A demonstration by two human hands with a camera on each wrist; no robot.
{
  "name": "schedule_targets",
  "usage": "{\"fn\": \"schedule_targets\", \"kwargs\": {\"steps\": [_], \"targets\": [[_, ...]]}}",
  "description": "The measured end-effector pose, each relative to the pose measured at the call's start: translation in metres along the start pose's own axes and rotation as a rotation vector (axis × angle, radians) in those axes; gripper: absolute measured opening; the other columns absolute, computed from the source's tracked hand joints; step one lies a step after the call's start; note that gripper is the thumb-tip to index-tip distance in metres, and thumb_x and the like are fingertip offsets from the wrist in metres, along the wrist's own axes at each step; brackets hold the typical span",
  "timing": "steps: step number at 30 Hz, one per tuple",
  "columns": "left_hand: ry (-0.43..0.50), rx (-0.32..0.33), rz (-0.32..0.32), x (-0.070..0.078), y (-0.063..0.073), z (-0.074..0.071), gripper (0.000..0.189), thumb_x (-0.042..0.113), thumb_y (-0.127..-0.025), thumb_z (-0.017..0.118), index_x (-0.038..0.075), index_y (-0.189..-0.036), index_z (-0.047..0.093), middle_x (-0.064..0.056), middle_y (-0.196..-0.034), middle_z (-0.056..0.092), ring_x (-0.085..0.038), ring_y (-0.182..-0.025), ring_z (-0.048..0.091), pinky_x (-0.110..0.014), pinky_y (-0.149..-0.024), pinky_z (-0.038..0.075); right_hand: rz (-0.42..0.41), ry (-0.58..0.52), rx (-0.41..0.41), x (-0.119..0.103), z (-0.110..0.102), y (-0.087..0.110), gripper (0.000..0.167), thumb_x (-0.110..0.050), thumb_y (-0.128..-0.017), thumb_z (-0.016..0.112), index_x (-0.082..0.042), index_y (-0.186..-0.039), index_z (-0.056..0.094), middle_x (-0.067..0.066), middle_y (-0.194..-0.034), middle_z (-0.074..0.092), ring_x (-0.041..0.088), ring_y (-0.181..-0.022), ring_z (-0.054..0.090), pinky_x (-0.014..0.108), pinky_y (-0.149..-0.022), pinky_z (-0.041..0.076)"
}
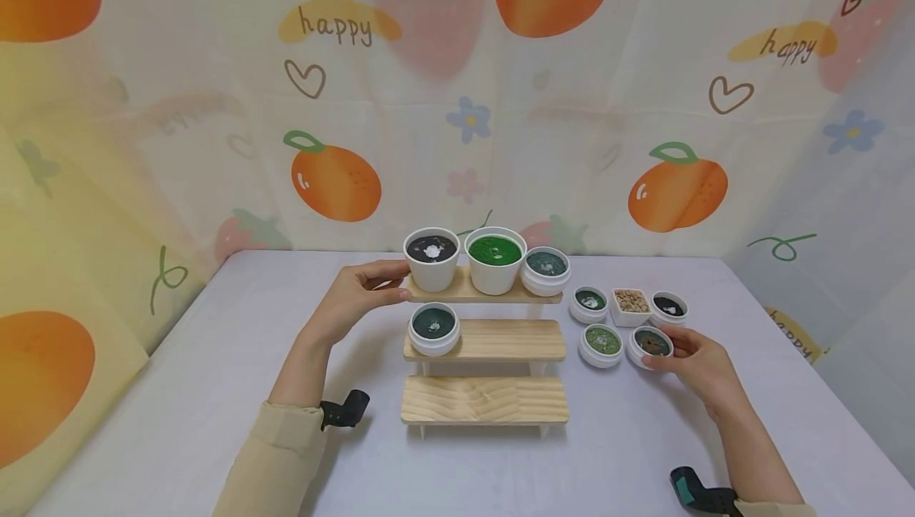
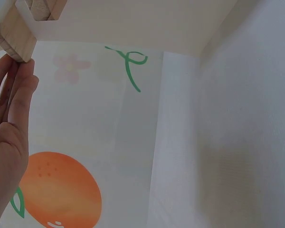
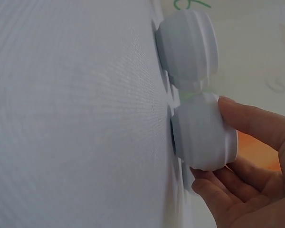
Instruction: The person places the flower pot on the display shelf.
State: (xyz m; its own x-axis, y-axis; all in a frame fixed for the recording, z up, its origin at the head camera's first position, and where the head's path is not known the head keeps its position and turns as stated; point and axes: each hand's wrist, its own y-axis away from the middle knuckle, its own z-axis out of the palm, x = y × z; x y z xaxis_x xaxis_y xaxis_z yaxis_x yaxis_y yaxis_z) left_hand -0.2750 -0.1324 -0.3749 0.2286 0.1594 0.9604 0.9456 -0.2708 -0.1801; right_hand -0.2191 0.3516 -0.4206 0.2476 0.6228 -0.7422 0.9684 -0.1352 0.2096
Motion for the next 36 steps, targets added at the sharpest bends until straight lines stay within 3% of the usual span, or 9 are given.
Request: {"fn": "schedule_targets", "kwargs": {"steps": [3,8,15,18,24,29,32,34,36], "targets": [[0.006,0.0,-0.004,0.0,0.0,0.0,0.047,0.013,-0.08,0.081,0.008,-0.125,0.069,-0.011,-0.13,0.068,-0.032,-0.13,0.059,-0.029,-0.113,0.05,0.004,-0.001,0.006,-0.001,0.001,0.001,0.093,-0.037,-0.085,0.078,0.005,-0.151,0.029,0.035,-0.154,0.03,0.044,-0.132,0.04,0.067,-0.113,0.037],[0.006,0.002,-0.005,-0.001,0.0,0.0,0.047,0.013,-0.08,0.081,0.007,-0.124,0.069,-0.011,-0.13,0.068,-0.034,-0.13,0.058,-0.029,-0.113,0.05,0.013,0.008,0.025,-0.005,0.001,0.003,0.09,-0.038,-0.087,0.075,0.005,-0.151,0.029,0.035,-0.153,0.031,0.045,-0.13,0.041,0.065,-0.111,0.04],[-0.002,0.003,-0.008,-0.001,0.0,0.0,0.045,0.015,-0.081,0.081,0.01,-0.124,0.069,-0.008,-0.129,0.069,-0.025,-0.127,0.062,-0.026,-0.111,0.051,0.03,0.036,0.051,-0.012,0.0,0.005,0.09,-0.042,-0.087,0.073,0.004,-0.151,0.03,0.035,-0.151,0.034,0.048,-0.131,0.04,0.062,-0.105,0.045],[0.0,0.005,-0.013,-0.001,0.0,0.0,0.045,0.015,-0.08,0.082,0.012,-0.123,0.07,-0.007,-0.128,0.07,-0.024,-0.128,0.061,-0.025,-0.111,0.05,0.013,0.059,0.065,-0.014,-0.001,0.007,0.09,-0.045,-0.087,0.073,0.004,-0.15,0.032,0.035,-0.149,0.038,0.045,-0.127,0.044,0.055,-0.097,0.049],[-0.009,-0.002,0.001,-0.001,-0.001,0.001,0.045,0.015,-0.081,0.081,0.01,-0.125,0.069,-0.008,-0.129,0.069,-0.026,-0.128,0.061,-0.027,-0.111,0.05,-0.016,0.108,0.109,-0.014,-0.003,0.008,0.089,-0.048,-0.085,0.074,0.002,-0.148,0.038,0.031,-0.146,0.045,0.022,-0.111,0.055,0.04,-0.089,0.052],[-0.01,-0.002,-0.005,-0.001,-0.001,0.001,0.045,0.014,-0.081,0.081,0.01,-0.124,0.069,-0.008,-0.129,0.069,-0.021,-0.125,0.063,-0.026,-0.111,0.05,-0.028,0.087,0.114,-0.016,-0.005,0.011,0.087,-0.047,-0.086,0.073,0.003,-0.148,0.037,0.033,-0.147,0.044,0.024,-0.111,0.055,0.046,-0.092,0.052],[0.003,-0.002,-0.005,-0.001,-0.002,0.001,0.045,0.013,-0.08,0.081,0.009,-0.123,0.07,-0.008,-0.128,0.07,-0.024,-0.126,0.062,-0.026,-0.112,0.05,-0.039,0.06,0.108,-0.02,-0.006,0.014,0.085,-0.044,-0.088,0.072,0.003,-0.148,0.036,0.034,-0.148,0.041,0.033,-0.116,0.052,0.053,-0.095,0.05],[0.006,0.0,-0.002,-0.001,-0.001,0.001,0.045,0.013,-0.08,0.081,0.009,-0.123,0.069,-0.009,-0.128,0.069,-0.027,-0.127,0.061,-0.026,-0.112,0.05,-0.047,0.064,0.114,-0.023,-0.006,0.016,0.084,-0.045,-0.088,0.073,0.002,-0.148,0.038,0.033,-0.148,0.043,0.018,-0.109,0.055,0.049,-0.093,0.05],[0.007,0.004,0.001,-0.002,-0.001,0.0,0.046,0.013,-0.08,0.081,0.008,-0.124,0.069,-0.01,-0.128,0.069,-0.03,-0.128,0.061,-0.026,-0.111,0.051,-0.062,0.058,0.115,-0.027,-0.005,0.017,0.083,-0.044,-0.088,0.072,0.002,-0.148,0.038,0.032,-0.148,0.043,0.025,-0.115,0.053,0.049,-0.093,0.05]]}}
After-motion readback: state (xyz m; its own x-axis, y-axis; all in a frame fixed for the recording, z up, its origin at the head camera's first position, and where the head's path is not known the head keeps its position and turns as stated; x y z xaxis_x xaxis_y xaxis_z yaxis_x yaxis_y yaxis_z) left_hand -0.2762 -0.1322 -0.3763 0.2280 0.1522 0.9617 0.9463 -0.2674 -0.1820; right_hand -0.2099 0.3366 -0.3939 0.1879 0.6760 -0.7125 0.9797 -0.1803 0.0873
